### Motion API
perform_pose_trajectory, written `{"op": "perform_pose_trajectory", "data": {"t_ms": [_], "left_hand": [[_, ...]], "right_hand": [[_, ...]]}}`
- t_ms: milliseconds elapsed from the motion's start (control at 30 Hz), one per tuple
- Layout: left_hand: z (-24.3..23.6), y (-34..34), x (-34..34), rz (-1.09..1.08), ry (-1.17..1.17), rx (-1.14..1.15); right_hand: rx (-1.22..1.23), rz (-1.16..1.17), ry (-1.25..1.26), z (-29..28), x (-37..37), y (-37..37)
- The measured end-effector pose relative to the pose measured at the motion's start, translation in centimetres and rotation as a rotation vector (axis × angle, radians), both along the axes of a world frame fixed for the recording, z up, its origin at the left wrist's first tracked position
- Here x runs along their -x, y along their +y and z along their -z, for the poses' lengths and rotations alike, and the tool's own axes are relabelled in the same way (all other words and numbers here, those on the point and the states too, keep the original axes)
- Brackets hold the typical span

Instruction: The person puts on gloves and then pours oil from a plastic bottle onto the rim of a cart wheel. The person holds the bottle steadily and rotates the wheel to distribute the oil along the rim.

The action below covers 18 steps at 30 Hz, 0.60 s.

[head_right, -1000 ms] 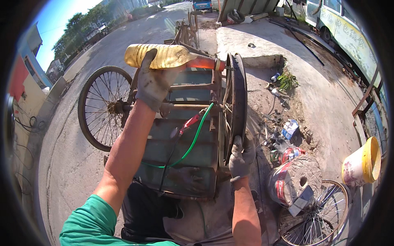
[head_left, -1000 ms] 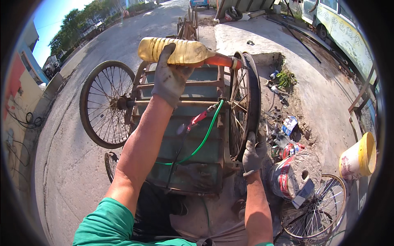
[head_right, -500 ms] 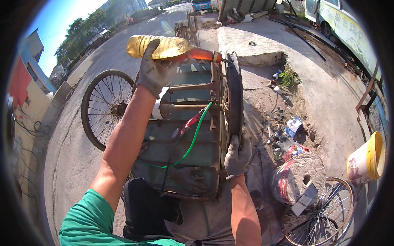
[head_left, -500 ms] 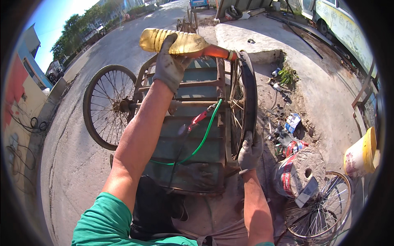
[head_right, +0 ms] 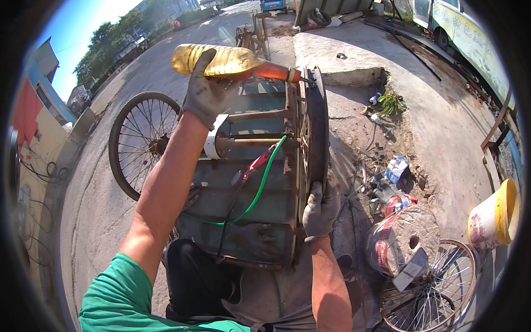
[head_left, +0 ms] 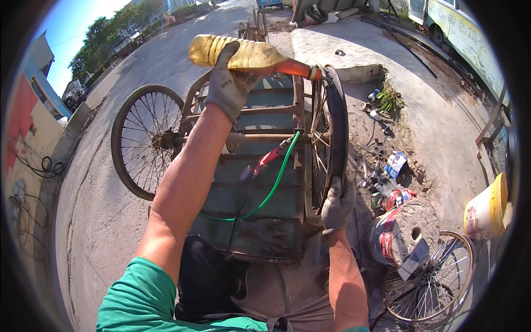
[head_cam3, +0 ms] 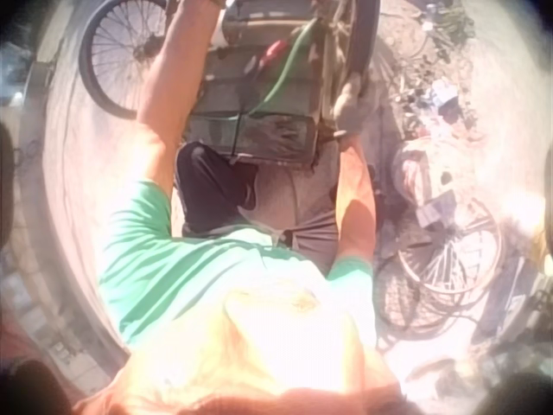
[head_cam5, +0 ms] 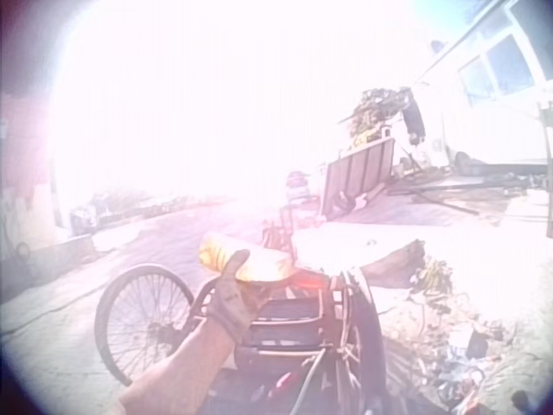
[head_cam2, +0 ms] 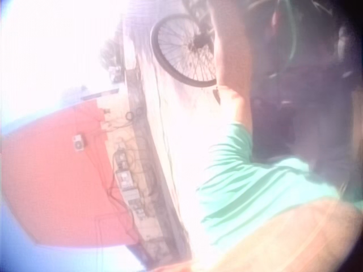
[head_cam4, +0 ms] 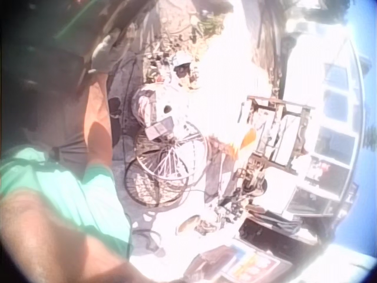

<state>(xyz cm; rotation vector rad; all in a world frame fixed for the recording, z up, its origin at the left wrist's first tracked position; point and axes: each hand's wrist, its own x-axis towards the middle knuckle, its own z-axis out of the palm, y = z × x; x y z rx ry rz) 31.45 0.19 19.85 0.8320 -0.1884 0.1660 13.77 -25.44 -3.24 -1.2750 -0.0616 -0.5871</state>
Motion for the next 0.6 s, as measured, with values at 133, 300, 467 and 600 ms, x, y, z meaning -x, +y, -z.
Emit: {"op": "perform_pose_trajectory", "data": {"t_ms": [133, 300, 467, 600], "left_hand": [[0.1, -0.1, -0.6, -0.007, 0.005, -0.005], [1.4, 1.7, -2.9, 0.140, 0.013, 0.049], [2.5, 0.3, -1.0, 0.290, 0.009, 0.215], [3.3, -0.1, 0.0, 0.284, 0.044, 0.230]], "right_hand": [[0.055, 0.054, -0.004, 0.8, -0.7, -0.2], [0.012, 0.026, 0.012, 0.1, -0.6, 0.1], [0.080, 0.063, -0.022, 1.4, -1.6, -0.7], [0.186, 0.088, -0.042, 0.4, -2.1, -1.0]]}}
